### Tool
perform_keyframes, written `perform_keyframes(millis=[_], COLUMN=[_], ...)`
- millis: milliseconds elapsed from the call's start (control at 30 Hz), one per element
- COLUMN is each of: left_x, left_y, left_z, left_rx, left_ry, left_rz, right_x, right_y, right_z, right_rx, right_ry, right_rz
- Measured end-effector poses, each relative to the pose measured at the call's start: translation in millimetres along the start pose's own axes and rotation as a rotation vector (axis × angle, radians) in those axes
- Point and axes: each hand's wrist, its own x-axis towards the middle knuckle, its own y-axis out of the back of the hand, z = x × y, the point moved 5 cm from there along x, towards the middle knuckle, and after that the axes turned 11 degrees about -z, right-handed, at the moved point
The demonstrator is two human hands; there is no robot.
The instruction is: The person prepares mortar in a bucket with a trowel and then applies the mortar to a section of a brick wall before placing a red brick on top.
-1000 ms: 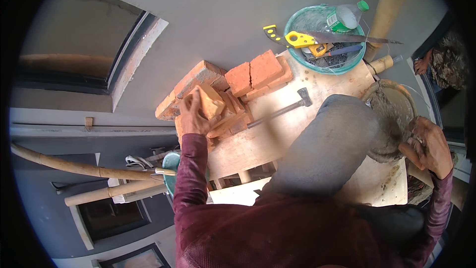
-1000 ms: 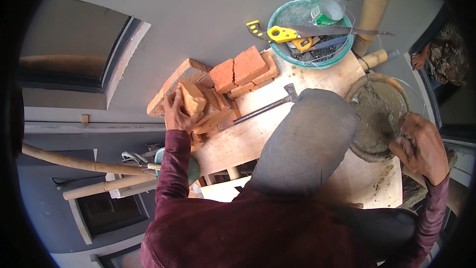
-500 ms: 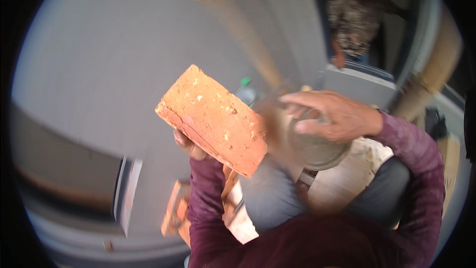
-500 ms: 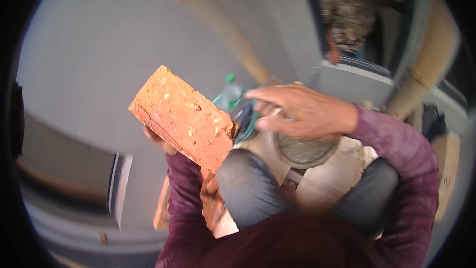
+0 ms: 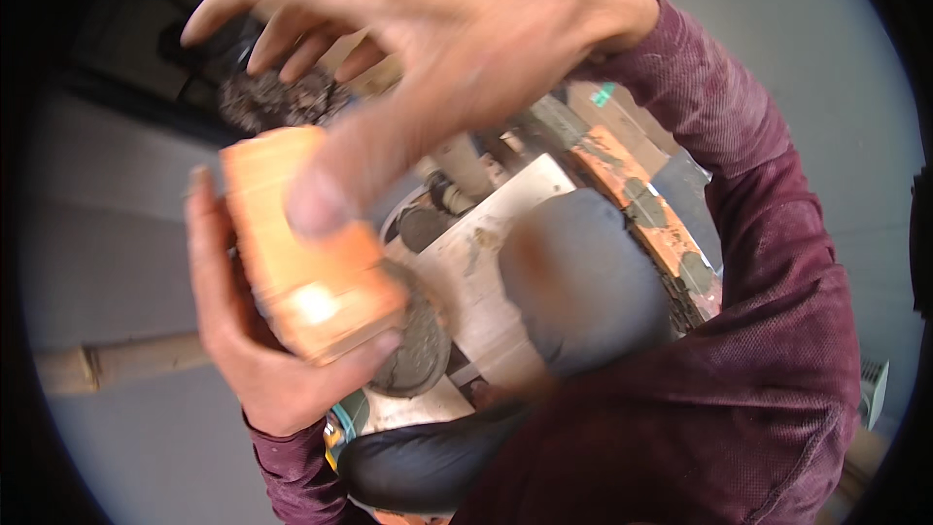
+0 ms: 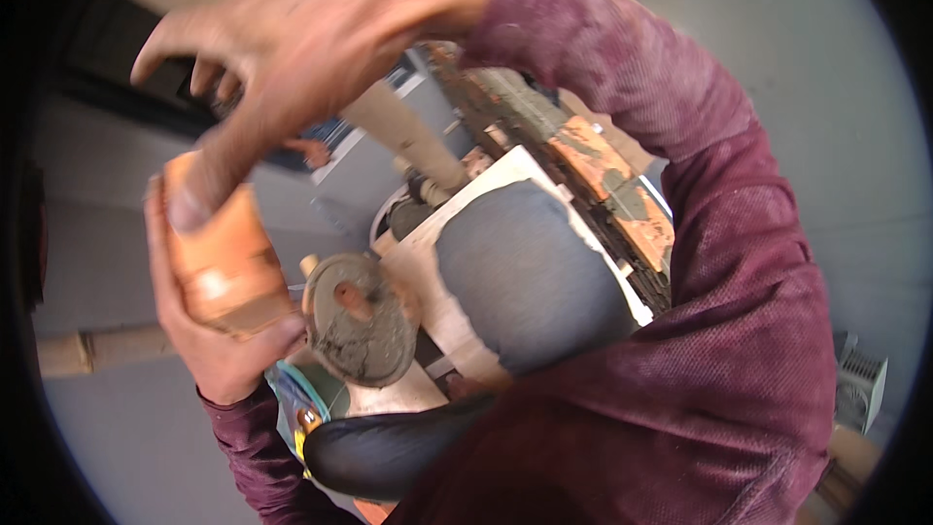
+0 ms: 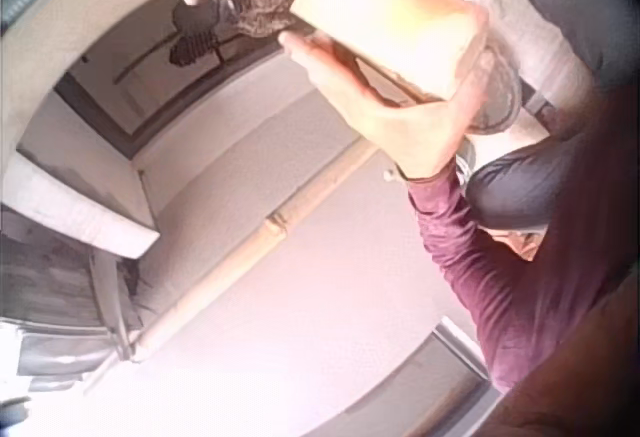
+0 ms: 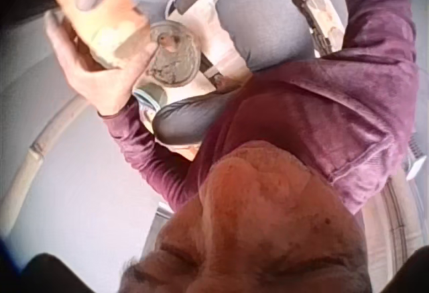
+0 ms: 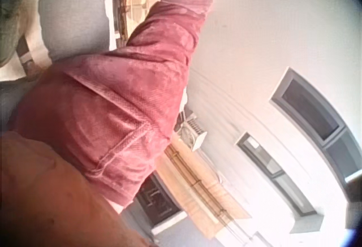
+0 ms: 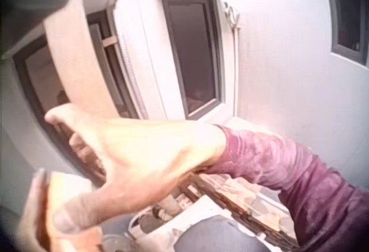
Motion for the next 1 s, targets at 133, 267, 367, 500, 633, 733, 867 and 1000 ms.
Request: perform_keyframes(millis=[133, 267, 367, 500, 633, 733, 867, 1000], left_x=[26, 44, 54, 66, 77, 85, 83, 77], left_y=[-54, -108, -133, -158, -192, -212, -264, -314], left_z=[-35, -58, -79, -92, -125, -132, -141, -162], left_rx=[0.291, 0.278, -0.007, -0.382, -0.148, -0.072, 0.089, 0.135], left_ry=[0.028, 0.067, 0.025, 0.030, 0.004, -0.049, -0.164, -0.214], left_rz=[-0.283, -0.339, -0.269, -0.205, -0.388, -0.321, -0.481, -0.715], right_x=[-15, -35, -48, -65, -94, -139, -212, -239], right_y=[-8, -16, -12, 11, 38, 37, 4, -50], right_z=[14, 41, 55, 64, 75, 106, 120, 135], right_rx=[-0.319, -0.427, -0.474, -0.486, -0.549, -0.438, -0.667, -0.822], right_ry=[-0.059, -0.209, -0.301, -0.402, -0.339, -0.329, -0.715, -0.592], right_rz=[-0.230, -0.363, -0.408, -0.380, -0.189, -0.219, -0.491, -0.443])
